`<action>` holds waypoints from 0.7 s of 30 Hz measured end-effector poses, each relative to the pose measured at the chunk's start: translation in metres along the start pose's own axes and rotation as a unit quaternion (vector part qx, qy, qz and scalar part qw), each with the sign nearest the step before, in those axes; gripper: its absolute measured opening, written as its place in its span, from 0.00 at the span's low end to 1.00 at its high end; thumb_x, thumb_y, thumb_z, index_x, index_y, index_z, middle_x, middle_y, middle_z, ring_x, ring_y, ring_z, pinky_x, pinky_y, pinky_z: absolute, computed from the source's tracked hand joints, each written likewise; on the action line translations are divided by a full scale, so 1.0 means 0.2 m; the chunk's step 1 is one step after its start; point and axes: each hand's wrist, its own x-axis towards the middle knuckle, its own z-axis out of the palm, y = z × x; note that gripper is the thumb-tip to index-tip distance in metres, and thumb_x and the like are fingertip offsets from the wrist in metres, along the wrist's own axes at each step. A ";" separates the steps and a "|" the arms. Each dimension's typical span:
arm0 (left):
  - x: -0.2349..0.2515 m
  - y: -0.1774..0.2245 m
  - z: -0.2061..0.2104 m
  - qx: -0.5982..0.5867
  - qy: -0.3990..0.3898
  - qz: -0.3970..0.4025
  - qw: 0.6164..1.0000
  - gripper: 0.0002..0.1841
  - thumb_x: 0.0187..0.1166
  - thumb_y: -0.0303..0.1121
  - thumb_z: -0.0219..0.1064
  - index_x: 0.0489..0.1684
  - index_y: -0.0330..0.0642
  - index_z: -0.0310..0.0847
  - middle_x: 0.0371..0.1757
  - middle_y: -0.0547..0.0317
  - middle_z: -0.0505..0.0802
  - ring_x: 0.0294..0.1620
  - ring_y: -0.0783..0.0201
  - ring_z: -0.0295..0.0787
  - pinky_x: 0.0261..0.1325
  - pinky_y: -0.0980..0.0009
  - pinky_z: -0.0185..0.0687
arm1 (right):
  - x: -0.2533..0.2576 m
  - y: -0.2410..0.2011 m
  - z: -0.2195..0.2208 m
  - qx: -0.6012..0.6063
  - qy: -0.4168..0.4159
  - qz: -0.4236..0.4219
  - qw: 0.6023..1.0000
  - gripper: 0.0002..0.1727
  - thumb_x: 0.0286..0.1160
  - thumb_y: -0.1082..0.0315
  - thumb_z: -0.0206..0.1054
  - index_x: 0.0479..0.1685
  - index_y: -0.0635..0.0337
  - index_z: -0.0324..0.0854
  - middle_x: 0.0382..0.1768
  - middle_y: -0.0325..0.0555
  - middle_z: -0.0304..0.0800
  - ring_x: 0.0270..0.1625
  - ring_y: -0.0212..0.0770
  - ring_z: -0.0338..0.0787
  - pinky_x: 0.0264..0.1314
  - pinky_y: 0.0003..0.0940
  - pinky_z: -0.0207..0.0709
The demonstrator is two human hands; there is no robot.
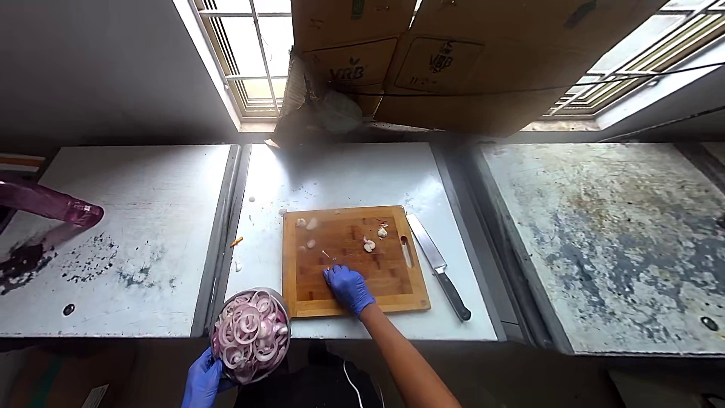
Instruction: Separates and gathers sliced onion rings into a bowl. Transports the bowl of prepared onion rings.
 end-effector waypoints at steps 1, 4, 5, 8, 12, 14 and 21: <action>0.00 0.00 0.01 -0.001 -0.001 0.000 1.000 0.12 0.80 0.24 0.54 0.52 0.30 0.80 0.37 0.52 0.95 0.32 0.60 0.97 0.36 0.58 0.97 | 0.03 0.01 0.00 0.009 -0.002 0.011 1.000 0.16 0.83 0.66 0.58 0.31 0.61 0.90 0.23 0.51 0.88 0.25 0.51 0.92 0.18 0.44 0.81; -0.02 -0.02 0.01 -0.010 0.001 0.002 1.000 0.11 0.80 0.23 0.54 0.52 0.29 0.80 0.37 0.51 0.95 0.33 0.58 0.97 0.37 0.57 0.97 | 0.10 -0.02 -0.04 0.093 -0.063 0.163 0.980 0.23 0.87 0.59 0.55 0.29 0.61 0.91 0.25 0.54 0.91 0.31 0.56 0.95 0.27 0.54 0.84; -0.03 -0.02 0.01 -0.015 0.001 0.001 1.000 0.11 0.81 0.23 0.54 0.52 0.29 0.80 0.37 0.51 0.95 0.33 0.58 0.97 0.36 0.57 0.97 | 0.14 -0.03 -0.07 0.150 -0.103 0.270 0.945 0.27 0.89 0.54 0.54 0.28 0.61 0.90 0.29 0.55 0.93 0.38 0.57 0.96 0.37 0.58 0.85; -0.03 -0.01 0.01 -0.024 -0.015 -0.009 1.000 0.10 0.84 0.23 0.53 0.53 0.29 0.79 0.38 0.49 0.95 0.34 0.57 0.97 0.37 0.57 0.97 | 0.27 0.03 -0.17 0.417 -0.047 0.557 0.716 0.29 0.88 0.50 0.60 0.22 0.64 0.86 0.21 0.49 0.84 0.28 0.45 0.84 0.34 0.45 0.76; 0.02 -0.03 -0.05 -0.030 -0.032 -0.014 0.999 0.09 0.84 0.21 0.55 0.52 0.28 0.80 0.40 0.45 0.95 0.34 0.54 0.97 0.36 0.55 0.96 | 0.30 0.01 -0.26 0.744 0.112 0.612 0.244 0.23 0.94 0.54 0.47 0.25 0.53 0.68 0.15 0.37 0.73 0.13 0.31 0.73 0.12 0.22 0.65; 0.08 -0.07 -0.10 -0.015 -0.051 0.011 0.999 0.10 0.81 0.21 0.57 0.51 0.28 0.81 0.39 0.47 0.95 0.34 0.56 0.97 0.37 0.56 0.96 | 0.29 -0.02 -0.31 0.765 0.127 0.606 0.178 0.20 0.94 0.58 0.46 0.29 0.54 0.70 0.20 0.39 0.77 0.18 0.32 0.79 0.16 0.22 0.71; 0.11 0.04 -0.16 0.013 -0.079 -0.004 0.997 0.10 0.81 0.18 0.55 0.52 0.26 0.80 0.40 0.44 0.94 0.34 0.56 0.96 0.36 0.58 0.96 | 0.02 -0.27 -0.42 0.799 0.134 0.571 0.135 0.28 0.95 0.47 0.43 0.23 0.49 0.68 0.09 0.29 0.63 0.06 0.23 0.64 0.07 0.16 0.59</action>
